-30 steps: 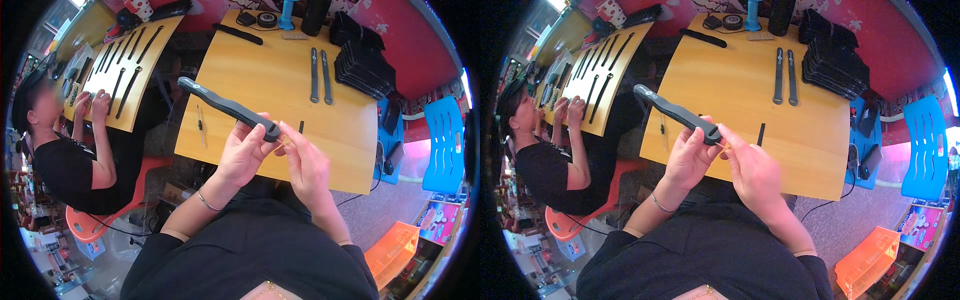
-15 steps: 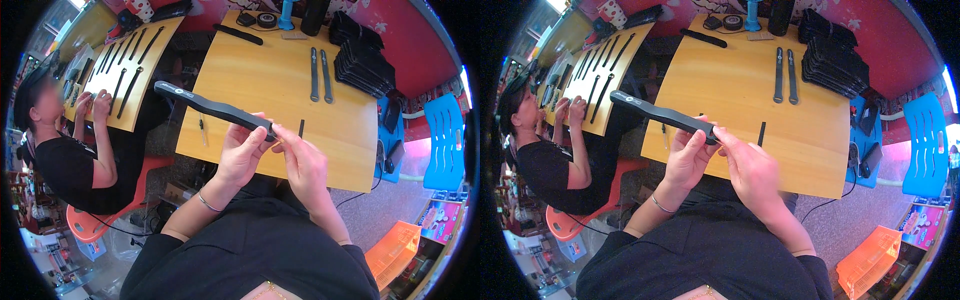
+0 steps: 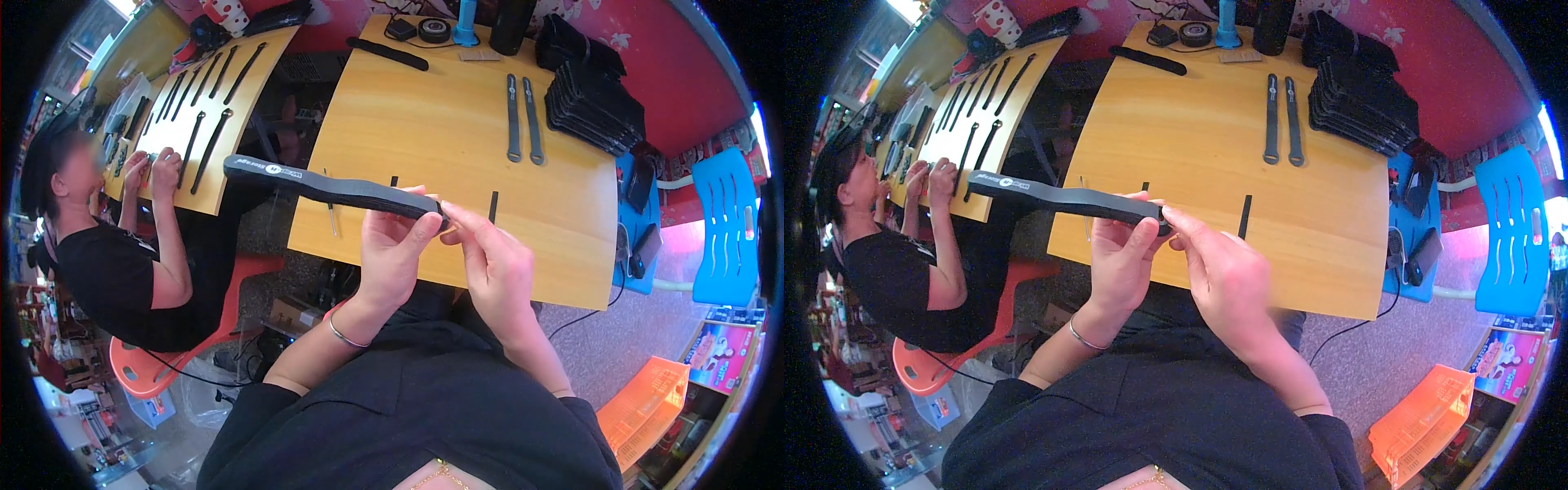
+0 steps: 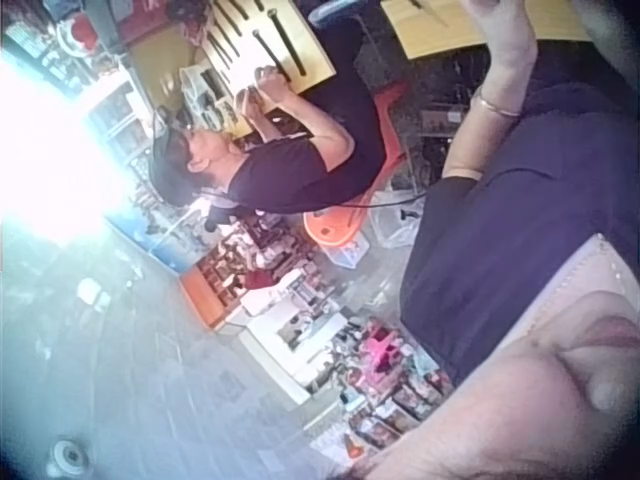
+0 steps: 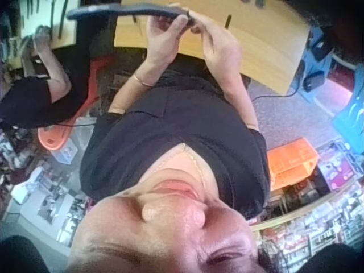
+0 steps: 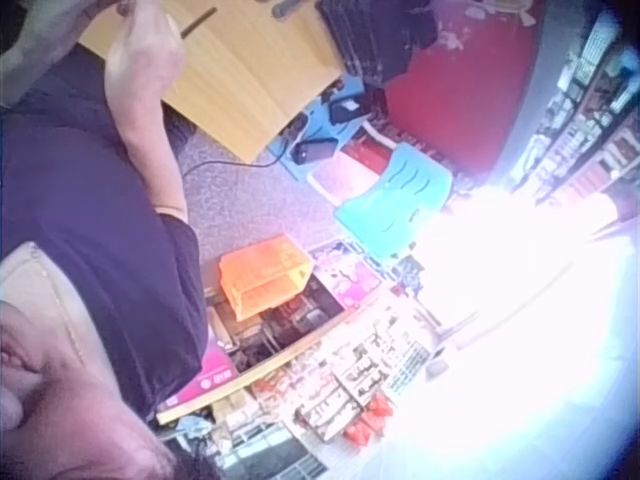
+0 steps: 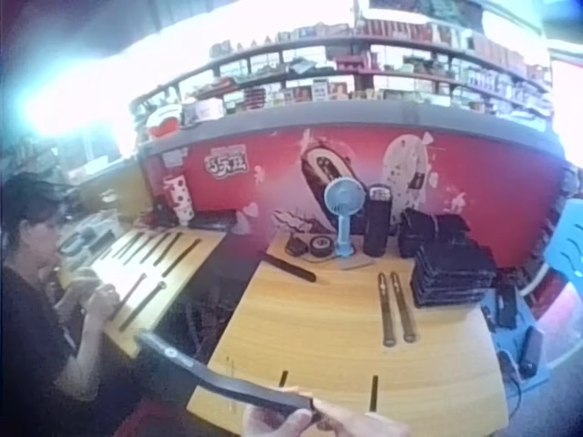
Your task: Manual assembly of components and pins into black wrist or utility straps at a workbench.
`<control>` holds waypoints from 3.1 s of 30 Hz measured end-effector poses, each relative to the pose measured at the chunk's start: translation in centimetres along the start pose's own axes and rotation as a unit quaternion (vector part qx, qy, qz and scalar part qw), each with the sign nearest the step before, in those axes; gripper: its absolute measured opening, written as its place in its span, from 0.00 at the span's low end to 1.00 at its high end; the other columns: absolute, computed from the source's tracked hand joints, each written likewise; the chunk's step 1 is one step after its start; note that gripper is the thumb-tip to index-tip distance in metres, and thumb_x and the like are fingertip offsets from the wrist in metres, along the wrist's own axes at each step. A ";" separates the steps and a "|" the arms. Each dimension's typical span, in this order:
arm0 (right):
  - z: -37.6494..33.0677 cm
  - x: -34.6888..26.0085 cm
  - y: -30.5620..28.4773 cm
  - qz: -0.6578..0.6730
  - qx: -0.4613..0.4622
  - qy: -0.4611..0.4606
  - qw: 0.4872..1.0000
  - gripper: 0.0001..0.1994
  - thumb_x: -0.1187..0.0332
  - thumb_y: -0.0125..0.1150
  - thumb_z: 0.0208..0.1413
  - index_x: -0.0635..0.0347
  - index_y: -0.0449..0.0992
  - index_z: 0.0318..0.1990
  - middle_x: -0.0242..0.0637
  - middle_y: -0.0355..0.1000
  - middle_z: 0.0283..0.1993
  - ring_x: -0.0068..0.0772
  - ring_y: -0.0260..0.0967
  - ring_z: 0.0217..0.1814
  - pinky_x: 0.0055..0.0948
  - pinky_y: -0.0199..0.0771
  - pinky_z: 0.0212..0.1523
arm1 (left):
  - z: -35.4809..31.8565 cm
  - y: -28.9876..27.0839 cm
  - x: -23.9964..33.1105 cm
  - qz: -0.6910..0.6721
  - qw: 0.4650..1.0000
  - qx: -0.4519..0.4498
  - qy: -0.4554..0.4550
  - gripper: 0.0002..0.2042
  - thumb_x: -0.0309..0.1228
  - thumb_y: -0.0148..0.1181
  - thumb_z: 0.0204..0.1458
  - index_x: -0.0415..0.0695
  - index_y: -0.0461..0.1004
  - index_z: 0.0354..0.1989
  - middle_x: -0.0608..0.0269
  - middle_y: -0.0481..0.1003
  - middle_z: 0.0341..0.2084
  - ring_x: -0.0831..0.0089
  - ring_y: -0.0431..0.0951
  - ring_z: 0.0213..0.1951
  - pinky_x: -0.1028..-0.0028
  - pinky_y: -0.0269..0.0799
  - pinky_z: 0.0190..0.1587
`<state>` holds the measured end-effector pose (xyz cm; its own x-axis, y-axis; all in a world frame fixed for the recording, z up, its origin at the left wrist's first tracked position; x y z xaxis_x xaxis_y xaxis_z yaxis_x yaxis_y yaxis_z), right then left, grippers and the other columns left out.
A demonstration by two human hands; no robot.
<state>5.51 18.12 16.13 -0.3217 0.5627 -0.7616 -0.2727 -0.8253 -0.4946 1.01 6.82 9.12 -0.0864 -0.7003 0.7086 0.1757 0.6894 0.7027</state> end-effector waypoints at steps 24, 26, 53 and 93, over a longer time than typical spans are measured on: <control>0.3 2.8 1.6 0.182 0.030 0.042 0.982 0.12 0.82 0.56 0.52 0.58 0.75 0.42 0.41 0.76 0.31 0.28 0.75 0.28 0.24 0.73 0.28 | 1.0 0.3 1.2 0.181 0.982 -0.040 -0.025 0.28 0.16 0.61 0.48 0.33 0.59 0.59 0.60 0.72 0.40 0.76 0.75 0.41 0.76 0.73 0.46; 0.3 3.1 1.6 0.189 0.033 0.046 0.980 0.12 0.82 0.56 0.52 0.58 0.76 0.42 0.40 0.76 0.31 0.27 0.75 0.28 0.23 0.72 0.28 | 1.0 0.4 1.1 0.185 0.981 -0.037 -0.031 0.30 0.17 0.60 0.48 0.33 0.57 0.61 0.62 0.72 0.39 0.77 0.75 0.41 0.77 0.73 0.45; 0.0 4.9 1.8 0.243 -0.037 0.093 0.965 0.10 0.78 0.70 0.41 0.60 0.78 0.33 0.27 0.67 0.35 0.10 0.48 0.20 0.13 0.48 0.22 | 0.0 -0.7 -0.9 0.126 0.978 -0.087 -0.144 0.26 0.21 0.65 0.47 0.33 0.63 0.56 0.64 0.73 0.39 0.77 0.75 0.42 0.75 0.72 0.49; -0.2 5.6 1.8 0.280 -0.007 0.043 0.959 0.08 0.82 0.63 0.46 0.62 0.77 0.34 0.32 0.68 0.42 0.14 0.63 0.32 0.15 0.62 0.27 | 0.3 1.1 -0.7 0.227 0.958 -0.100 -0.141 0.12 0.19 0.54 0.53 0.32 0.72 0.47 0.62 0.76 0.37 0.79 0.76 0.40 0.78 0.73 0.45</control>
<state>3.38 19.78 10.85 -0.3373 0.0264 -0.9410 -0.0668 -0.9978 -0.0041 1.01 8.11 9.37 -0.2124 -0.2398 0.9473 0.4404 0.8419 0.3119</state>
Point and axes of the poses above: each hand's wrist, its own z-axis towards the middle knuckle, its own y-axis out of the palm, x = y × z, the point moved 10 cm from there along z, towards the middle knuckle
